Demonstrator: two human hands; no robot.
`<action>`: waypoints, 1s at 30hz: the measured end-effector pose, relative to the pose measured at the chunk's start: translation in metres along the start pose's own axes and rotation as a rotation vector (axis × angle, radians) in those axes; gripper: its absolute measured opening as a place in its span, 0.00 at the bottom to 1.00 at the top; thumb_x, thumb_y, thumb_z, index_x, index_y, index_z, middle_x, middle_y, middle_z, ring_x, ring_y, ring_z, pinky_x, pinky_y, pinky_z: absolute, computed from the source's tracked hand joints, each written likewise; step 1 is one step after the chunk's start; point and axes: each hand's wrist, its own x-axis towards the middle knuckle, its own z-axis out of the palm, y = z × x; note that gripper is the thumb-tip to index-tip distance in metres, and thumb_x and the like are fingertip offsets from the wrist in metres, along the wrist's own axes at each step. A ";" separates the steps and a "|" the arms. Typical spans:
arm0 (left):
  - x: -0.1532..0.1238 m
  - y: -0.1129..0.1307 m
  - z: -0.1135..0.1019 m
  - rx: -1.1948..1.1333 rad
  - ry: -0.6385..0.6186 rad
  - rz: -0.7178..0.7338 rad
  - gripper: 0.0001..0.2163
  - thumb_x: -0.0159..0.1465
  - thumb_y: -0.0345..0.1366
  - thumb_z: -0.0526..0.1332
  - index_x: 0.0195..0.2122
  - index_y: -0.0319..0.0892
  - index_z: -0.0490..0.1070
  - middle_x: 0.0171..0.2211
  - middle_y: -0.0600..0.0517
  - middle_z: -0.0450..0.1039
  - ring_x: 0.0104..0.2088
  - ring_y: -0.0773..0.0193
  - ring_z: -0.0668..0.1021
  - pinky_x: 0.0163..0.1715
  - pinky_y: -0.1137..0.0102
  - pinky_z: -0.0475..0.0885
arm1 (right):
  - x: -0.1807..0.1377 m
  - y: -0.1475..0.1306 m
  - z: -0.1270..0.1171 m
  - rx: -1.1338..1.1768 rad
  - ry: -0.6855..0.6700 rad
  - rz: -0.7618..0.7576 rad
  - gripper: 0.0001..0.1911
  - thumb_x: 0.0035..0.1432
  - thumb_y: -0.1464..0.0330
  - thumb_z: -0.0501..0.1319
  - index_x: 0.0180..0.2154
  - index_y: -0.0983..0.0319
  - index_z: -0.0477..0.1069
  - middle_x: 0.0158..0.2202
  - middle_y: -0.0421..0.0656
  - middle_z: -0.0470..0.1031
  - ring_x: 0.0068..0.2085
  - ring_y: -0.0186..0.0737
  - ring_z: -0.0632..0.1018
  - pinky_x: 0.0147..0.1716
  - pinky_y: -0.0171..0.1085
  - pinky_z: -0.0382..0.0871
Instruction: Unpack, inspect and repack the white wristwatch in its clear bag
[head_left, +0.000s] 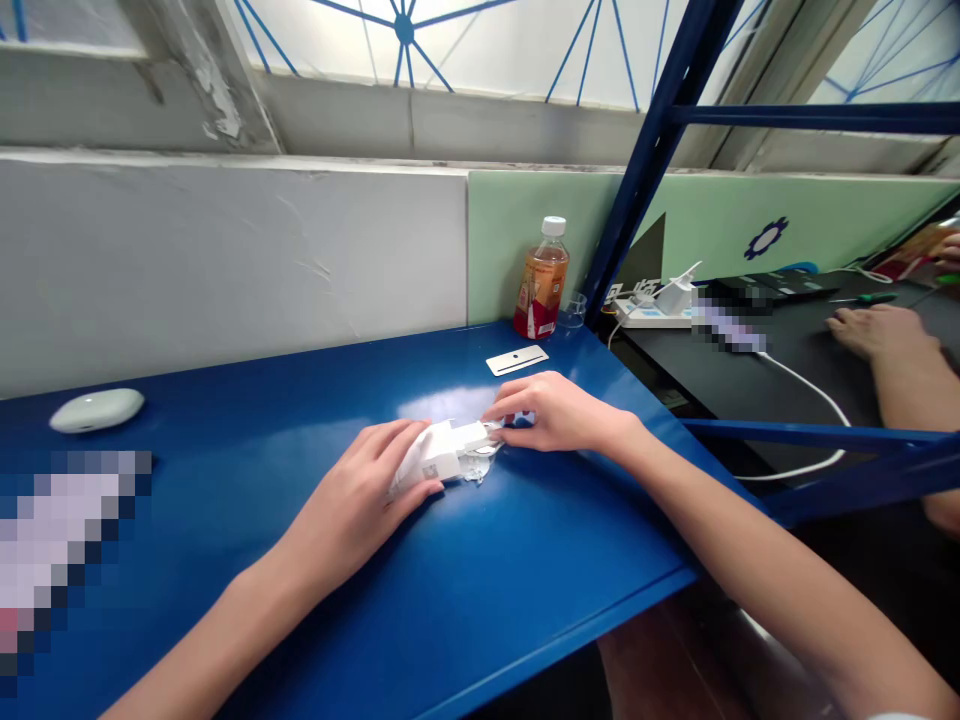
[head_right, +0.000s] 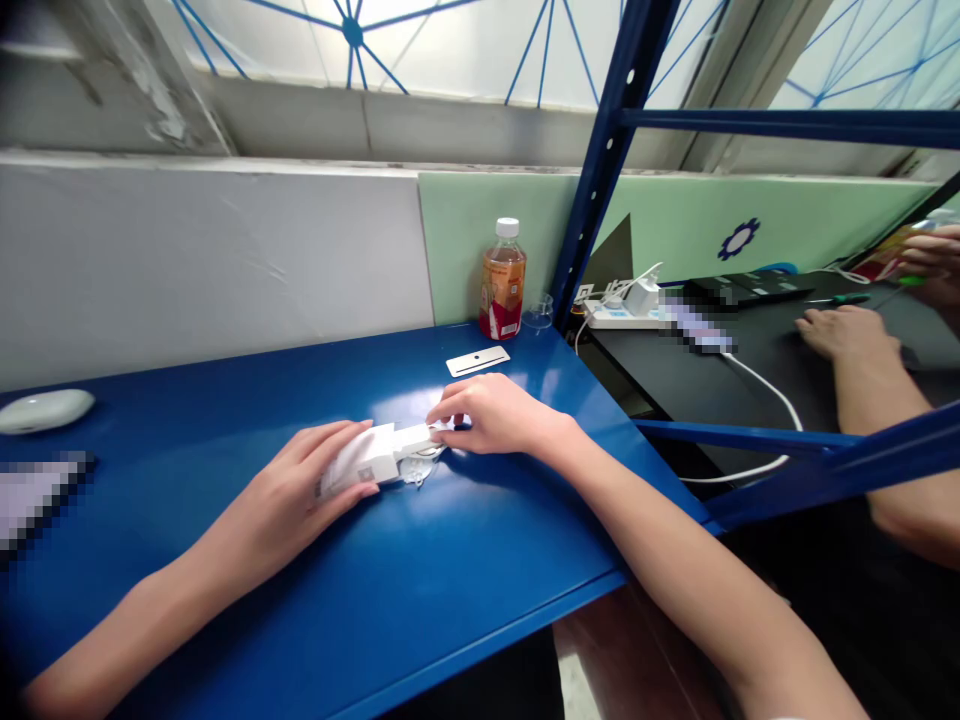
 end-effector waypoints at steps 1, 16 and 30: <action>0.000 0.000 0.000 0.000 0.000 0.001 0.25 0.69 0.52 0.56 0.61 0.42 0.64 0.55 0.40 0.71 0.53 0.47 0.75 0.50 0.56 0.74 | 0.000 0.000 0.000 -0.006 -0.006 0.012 0.11 0.61 0.63 0.63 0.42 0.60 0.80 0.38 0.45 0.81 0.34 0.40 0.79 0.33 0.37 0.65; 0.000 0.005 -0.002 -0.043 -0.018 -0.008 0.21 0.68 0.45 0.60 0.60 0.43 0.66 0.54 0.42 0.71 0.54 0.48 0.74 0.52 0.55 0.73 | 0.003 -0.008 0.027 -0.041 0.049 -0.093 0.14 0.66 0.61 0.60 0.46 0.61 0.79 0.39 0.48 0.79 0.36 0.42 0.78 0.33 0.37 0.66; -0.002 0.003 0.000 -0.018 -0.039 0.002 0.22 0.69 0.46 0.58 0.61 0.42 0.63 0.55 0.41 0.69 0.55 0.49 0.73 0.52 0.55 0.72 | 0.002 -0.012 0.014 -0.007 0.051 0.016 0.11 0.60 0.68 0.64 0.45 0.62 0.77 0.36 0.45 0.81 0.35 0.41 0.78 0.34 0.37 0.66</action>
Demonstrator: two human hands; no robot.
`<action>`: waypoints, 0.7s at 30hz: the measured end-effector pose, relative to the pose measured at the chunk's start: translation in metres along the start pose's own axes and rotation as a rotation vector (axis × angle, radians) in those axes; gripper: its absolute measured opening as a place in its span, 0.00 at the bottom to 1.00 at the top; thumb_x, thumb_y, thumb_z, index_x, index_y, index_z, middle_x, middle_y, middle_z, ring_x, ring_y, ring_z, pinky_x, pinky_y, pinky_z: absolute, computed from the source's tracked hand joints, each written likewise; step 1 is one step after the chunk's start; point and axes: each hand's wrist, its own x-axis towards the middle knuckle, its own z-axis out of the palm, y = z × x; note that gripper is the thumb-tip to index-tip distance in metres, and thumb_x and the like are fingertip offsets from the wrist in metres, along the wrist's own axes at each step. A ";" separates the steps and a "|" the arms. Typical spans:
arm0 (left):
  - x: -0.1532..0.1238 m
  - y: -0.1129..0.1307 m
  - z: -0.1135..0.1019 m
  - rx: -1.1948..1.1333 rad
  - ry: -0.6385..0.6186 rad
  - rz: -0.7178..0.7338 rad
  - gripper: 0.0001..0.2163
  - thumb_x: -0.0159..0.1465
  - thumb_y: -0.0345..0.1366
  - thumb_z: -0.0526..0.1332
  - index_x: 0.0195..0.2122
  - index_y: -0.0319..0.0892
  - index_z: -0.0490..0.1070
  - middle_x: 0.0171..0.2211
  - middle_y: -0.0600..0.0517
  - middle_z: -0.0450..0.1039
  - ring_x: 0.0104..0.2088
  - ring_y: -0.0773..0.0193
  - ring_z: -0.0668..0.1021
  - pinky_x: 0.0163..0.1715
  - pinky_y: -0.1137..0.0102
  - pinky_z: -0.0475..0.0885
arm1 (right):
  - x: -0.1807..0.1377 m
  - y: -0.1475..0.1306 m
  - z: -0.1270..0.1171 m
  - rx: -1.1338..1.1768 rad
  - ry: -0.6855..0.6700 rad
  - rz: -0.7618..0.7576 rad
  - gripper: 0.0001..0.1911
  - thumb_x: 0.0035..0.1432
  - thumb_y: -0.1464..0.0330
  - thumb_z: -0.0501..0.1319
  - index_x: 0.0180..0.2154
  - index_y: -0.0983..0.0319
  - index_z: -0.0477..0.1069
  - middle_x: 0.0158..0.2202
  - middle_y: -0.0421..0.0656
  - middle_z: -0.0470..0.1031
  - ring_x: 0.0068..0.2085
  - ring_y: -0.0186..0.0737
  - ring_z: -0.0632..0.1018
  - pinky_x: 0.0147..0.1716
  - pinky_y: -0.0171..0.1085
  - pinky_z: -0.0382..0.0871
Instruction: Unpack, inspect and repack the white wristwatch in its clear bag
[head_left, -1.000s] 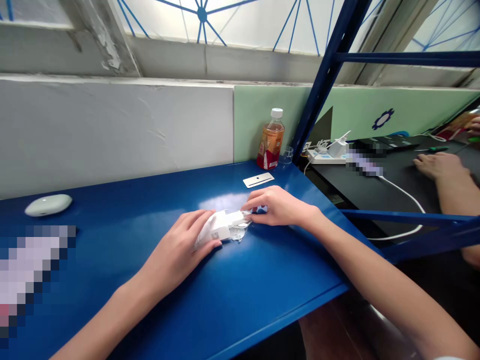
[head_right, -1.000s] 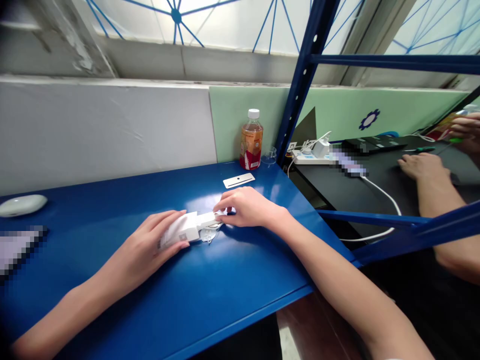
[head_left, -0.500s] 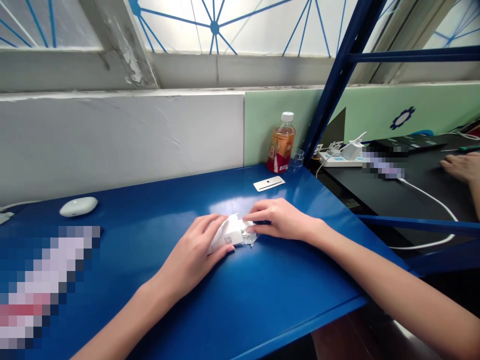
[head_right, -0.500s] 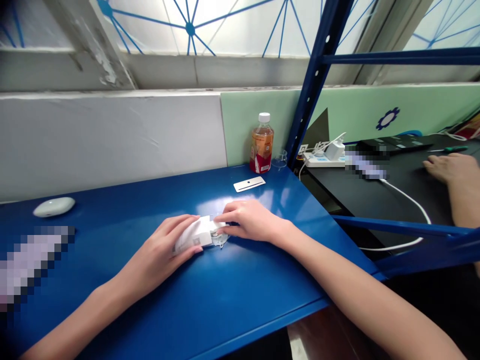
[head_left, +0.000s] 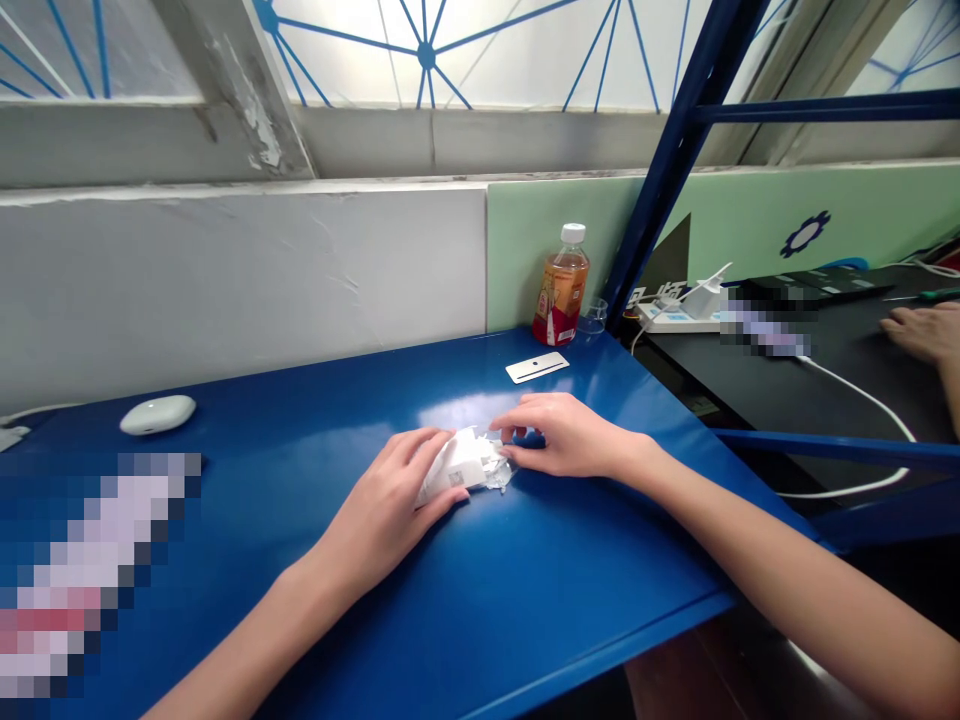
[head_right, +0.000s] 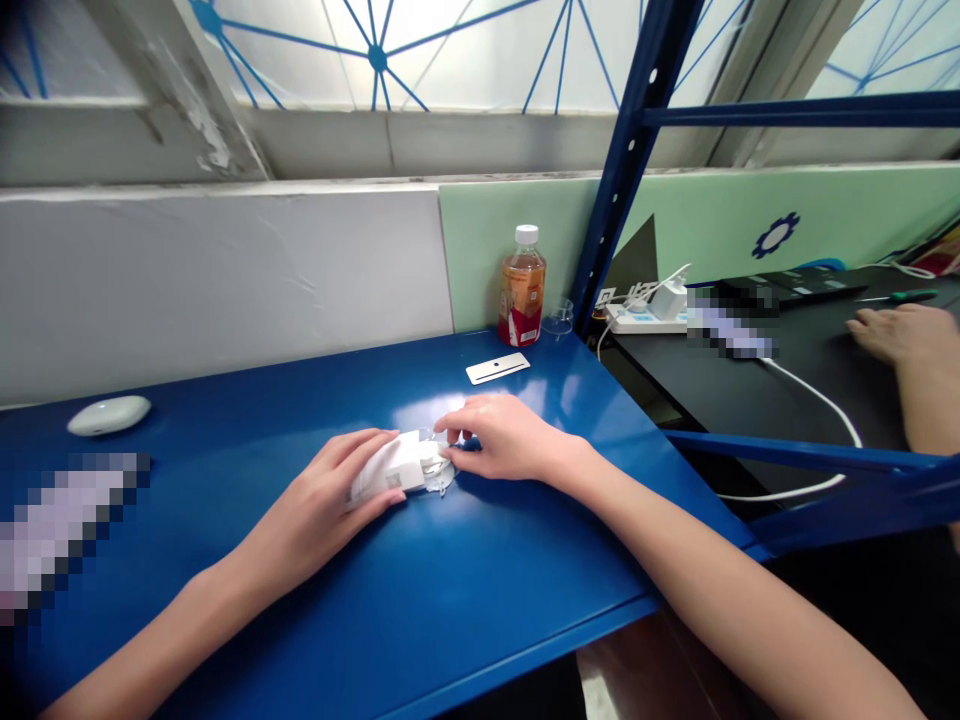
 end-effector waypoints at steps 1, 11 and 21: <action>0.000 0.000 0.000 -0.001 0.001 0.001 0.22 0.69 0.46 0.58 0.61 0.42 0.63 0.55 0.42 0.69 0.55 0.49 0.73 0.52 0.55 0.72 | 0.000 -0.001 0.000 0.019 -0.008 -0.005 0.12 0.60 0.68 0.65 0.45 0.62 0.77 0.36 0.45 0.81 0.36 0.41 0.78 0.34 0.37 0.67; 0.001 0.000 0.001 -0.008 0.016 0.008 0.21 0.70 0.45 0.58 0.60 0.42 0.63 0.54 0.42 0.70 0.54 0.49 0.73 0.52 0.56 0.73 | 0.002 -0.001 0.025 0.242 0.118 0.040 0.19 0.54 0.73 0.69 0.49 0.62 0.73 0.35 0.41 0.82 0.35 0.38 0.78 0.34 0.36 0.69; 0.003 0.002 0.001 0.039 -0.123 -0.009 0.22 0.72 0.47 0.51 0.64 0.43 0.62 0.61 0.41 0.66 0.59 0.48 0.71 0.58 0.54 0.68 | 0.002 -0.005 0.032 0.351 0.145 0.085 0.24 0.55 0.72 0.69 0.54 0.62 0.70 0.37 0.42 0.83 0.36 0.39 0.81 0.35 0.36 0.71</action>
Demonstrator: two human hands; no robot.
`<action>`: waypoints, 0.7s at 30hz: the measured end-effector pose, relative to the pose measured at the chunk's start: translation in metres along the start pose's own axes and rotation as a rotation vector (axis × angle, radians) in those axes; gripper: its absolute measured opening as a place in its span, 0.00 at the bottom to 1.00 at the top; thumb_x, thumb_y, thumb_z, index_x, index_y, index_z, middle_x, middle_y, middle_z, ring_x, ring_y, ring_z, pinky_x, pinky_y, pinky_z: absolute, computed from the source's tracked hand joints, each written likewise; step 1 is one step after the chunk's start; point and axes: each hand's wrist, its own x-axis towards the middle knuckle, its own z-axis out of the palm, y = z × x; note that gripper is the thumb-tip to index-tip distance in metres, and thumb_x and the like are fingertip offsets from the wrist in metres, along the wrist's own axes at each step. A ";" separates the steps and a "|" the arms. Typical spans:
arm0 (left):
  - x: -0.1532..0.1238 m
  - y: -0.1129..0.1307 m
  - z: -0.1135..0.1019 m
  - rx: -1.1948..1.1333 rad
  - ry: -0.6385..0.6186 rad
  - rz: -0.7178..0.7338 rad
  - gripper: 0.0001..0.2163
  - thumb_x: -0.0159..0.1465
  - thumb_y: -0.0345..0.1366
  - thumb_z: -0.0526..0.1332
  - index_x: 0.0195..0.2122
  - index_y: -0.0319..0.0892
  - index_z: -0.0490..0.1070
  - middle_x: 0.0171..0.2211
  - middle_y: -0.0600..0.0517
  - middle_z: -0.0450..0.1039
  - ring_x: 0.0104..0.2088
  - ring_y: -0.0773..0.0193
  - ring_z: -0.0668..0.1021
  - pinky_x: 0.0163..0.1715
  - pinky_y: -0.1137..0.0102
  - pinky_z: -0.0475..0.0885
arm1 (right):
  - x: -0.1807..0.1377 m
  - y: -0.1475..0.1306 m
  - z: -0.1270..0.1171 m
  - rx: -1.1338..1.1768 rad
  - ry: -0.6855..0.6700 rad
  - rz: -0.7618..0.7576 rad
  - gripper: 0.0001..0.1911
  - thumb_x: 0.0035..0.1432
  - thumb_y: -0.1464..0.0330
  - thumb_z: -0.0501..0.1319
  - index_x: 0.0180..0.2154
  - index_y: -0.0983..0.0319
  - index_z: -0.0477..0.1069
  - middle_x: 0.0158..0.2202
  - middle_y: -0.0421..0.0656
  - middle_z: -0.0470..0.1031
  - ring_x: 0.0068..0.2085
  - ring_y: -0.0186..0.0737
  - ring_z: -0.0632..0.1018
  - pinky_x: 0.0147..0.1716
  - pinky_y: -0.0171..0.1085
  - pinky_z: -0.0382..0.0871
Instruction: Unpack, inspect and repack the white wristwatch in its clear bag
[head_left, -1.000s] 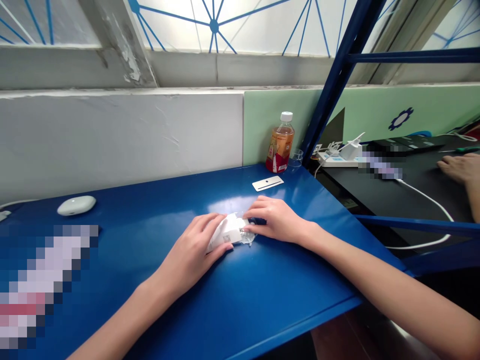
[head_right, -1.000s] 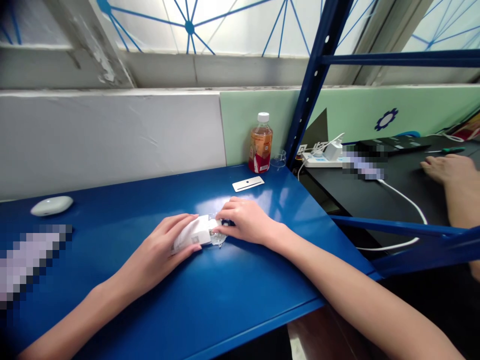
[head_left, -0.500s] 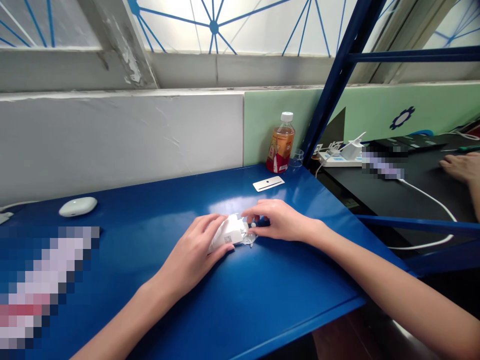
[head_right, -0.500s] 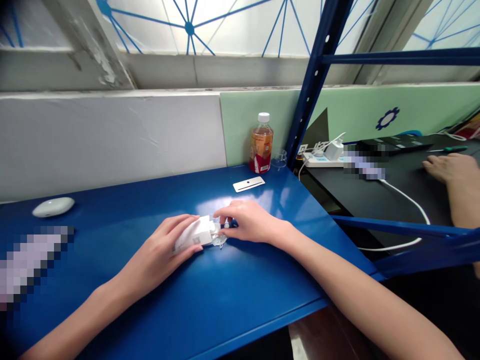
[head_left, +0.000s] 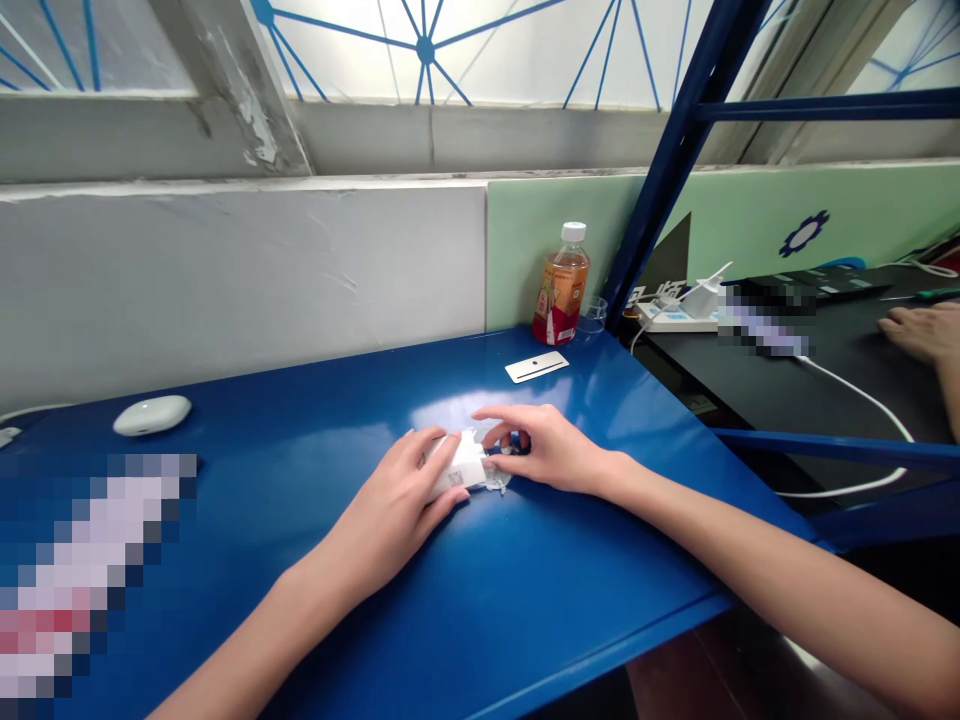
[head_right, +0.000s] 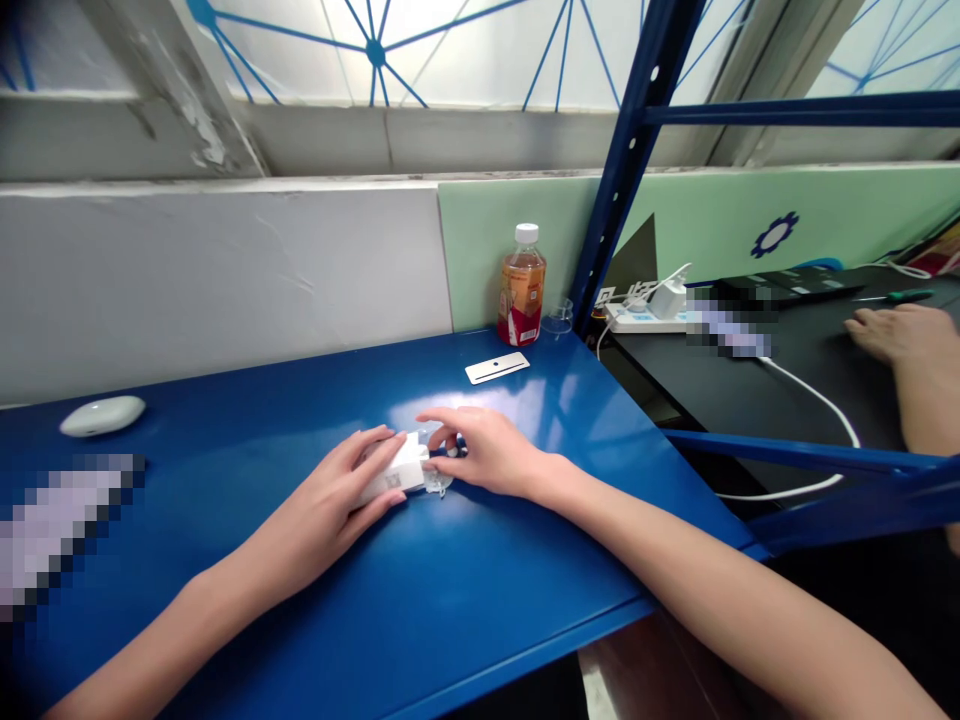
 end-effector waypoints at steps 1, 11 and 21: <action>0.000 0.000 0.000 0.033 -0.025 0.017 0.24 0.73 0.48 0.49 0.66 0.43 0.59 0.63 0.40 0.64 0.63 0.47 0.67 0.61 0.51 0.63 | 0.000 0.000 -0.001 0.005 -0.006 -0.004 0.25 0.55 0.71 0.68 0.55 0.62 0.69 0.37 0.42 0.83 0.37 0.39 0.81 0.35 0.36 0.71; -0.001 0.001 -0.005 0.119 -0.210 0.040 0.27 0.75 0.48 0.42 0.72 0.44 0.43 0.72 0.48 0.43 0.71 0.51 0.48 0.68 0.52 0.49 | 0.002 -0.001 -0.015 -0.026 -0.086 -0.076 0.22 0.58 0.75 0.61 0.55 0.64 0.70 0.40 0.45 0.84 0.42 0.41 0.81 0.47 0.41 0.70; 0.000 0.003 -0.007 0.101 -0.230 0.032 0.27 0.75 0.48 0.41 0.72 0.42 0.45 0.72 0.47 0.43 0.71 0.51 0.47 0.68 0.51 0.49 | 0.002 -0.003 -0.031 -0.306 -0.025 0.025 0.15 0.55 0.75 0.58 0.44 0.62 0.78 0.28 0.41 0.80 0.29 0.37 0.77 0.32 0.36 0.66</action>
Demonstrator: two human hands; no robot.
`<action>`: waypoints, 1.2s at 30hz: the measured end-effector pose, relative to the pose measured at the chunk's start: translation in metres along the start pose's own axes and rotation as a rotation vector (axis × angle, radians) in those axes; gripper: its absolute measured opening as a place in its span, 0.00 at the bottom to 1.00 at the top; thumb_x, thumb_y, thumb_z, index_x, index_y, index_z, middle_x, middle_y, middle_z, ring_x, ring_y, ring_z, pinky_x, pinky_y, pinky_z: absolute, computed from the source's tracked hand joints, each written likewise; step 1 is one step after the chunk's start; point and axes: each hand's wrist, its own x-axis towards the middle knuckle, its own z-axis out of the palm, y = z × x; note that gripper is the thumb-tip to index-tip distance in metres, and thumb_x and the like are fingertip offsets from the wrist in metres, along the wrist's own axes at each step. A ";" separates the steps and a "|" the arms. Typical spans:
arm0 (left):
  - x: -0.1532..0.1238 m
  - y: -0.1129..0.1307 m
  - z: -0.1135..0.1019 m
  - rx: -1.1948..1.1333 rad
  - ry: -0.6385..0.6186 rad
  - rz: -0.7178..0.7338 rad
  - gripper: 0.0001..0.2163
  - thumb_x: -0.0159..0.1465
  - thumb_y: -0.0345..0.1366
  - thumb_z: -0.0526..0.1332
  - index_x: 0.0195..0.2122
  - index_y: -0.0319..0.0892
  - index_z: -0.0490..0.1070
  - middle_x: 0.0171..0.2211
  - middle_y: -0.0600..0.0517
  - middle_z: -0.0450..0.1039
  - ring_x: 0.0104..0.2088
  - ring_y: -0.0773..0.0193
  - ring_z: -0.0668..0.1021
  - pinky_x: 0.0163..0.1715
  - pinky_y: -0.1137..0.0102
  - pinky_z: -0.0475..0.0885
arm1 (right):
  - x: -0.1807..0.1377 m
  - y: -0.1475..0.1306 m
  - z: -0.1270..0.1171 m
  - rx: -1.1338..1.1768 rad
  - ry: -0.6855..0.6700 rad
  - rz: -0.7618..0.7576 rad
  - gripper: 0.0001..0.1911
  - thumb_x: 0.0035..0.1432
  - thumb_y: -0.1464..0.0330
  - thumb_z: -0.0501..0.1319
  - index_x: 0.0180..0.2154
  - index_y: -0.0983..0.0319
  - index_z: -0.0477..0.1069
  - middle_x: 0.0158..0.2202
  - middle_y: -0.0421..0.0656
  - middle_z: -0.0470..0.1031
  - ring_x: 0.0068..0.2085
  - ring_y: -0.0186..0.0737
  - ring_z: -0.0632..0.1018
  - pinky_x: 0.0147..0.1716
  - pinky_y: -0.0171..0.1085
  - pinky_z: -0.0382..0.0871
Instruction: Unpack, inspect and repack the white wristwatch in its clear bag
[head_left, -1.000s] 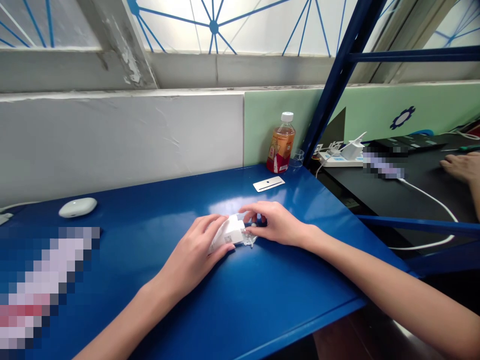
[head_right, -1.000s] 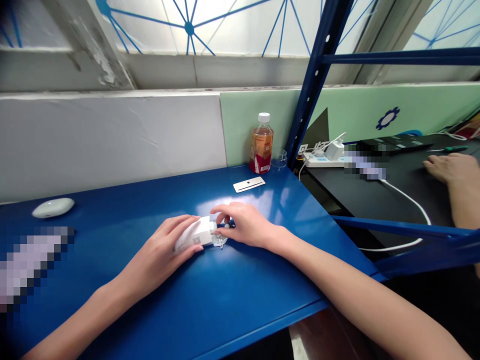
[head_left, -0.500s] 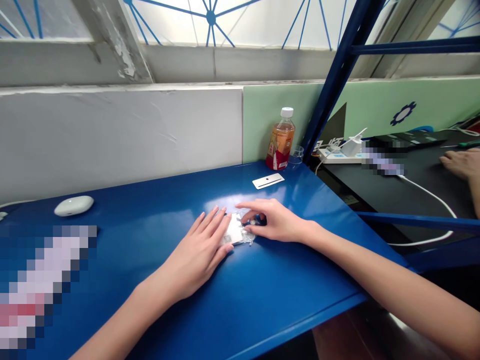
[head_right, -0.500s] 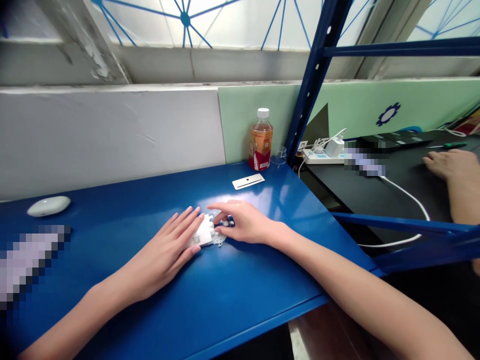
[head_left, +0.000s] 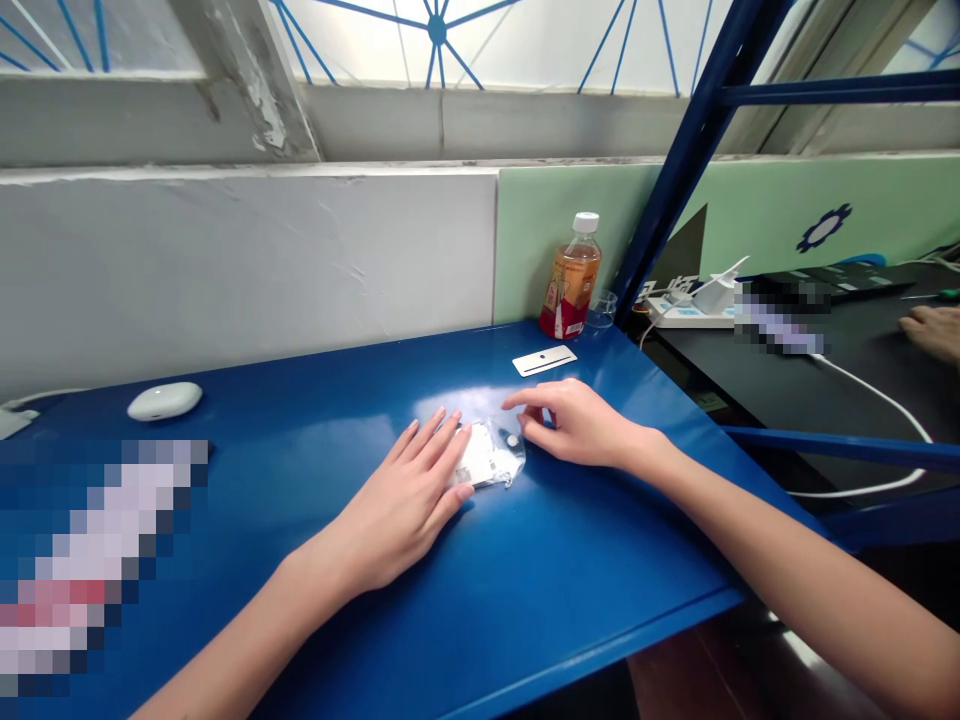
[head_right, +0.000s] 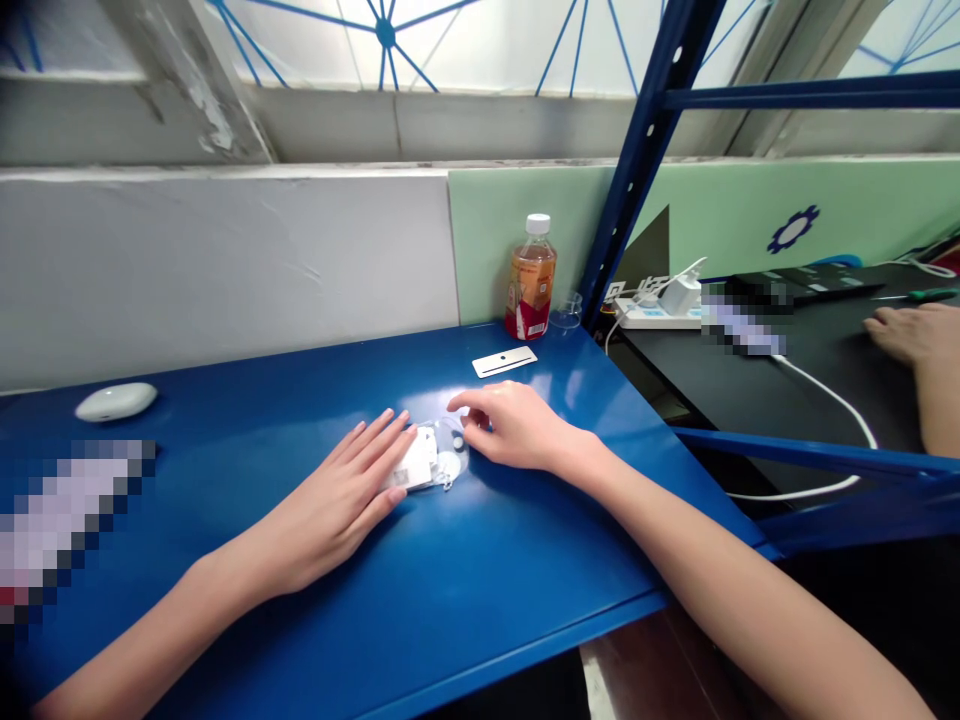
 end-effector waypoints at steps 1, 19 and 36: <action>0.000 0.000 0.000 -0.005 0.007 0.003 0.27 0.75 0.48 0.42 0.72 0.42 0.45 0.72 0.47 0.43 0.71 0.51 0.47 0.67 0.51 0.49 | 0.000 -0.002 0.000 0.056 -0.009 -0.008 0.16 0.55 0.76 0.58 0.45 0.63 0.77 0.28 0.41 0.80 0.29 0.36 0.78 0.32 0.35 0.67; -0.001 0.000 0.001 -0.013 0.026 0.003 0.28 0.75 0.48 0.43 0.71 0.42 0.46 0.71 0.45 0.45 0.71 0.50 0.48 0.67 0.50 0.51 | 0.000 -0.006 0.011 0.361 -0.071 -0.175 0.13 0.57 0.71 0.67 0.46 0.62 0.79 0.44 0.48 0.81 0.45 0.43 0.81 0.46 0.41 0.74; -0.001 -0.001 0.003 -0.038 0.035 0.001 0.27 0.74 0.48 0.45 0.71 0.43 0.48 0.71 0.45 0.47 0.71 0.49 0.50 0.67 0.50 0.51 | -0.003 -0.014 0.012 -0.067 -0.075 -0.404 0.13 0.58 0.77 0.57 0.42 0.62 0.76 0.52 0.51 0.77 0.55 0.49 0.74 0.55 0.51 0.71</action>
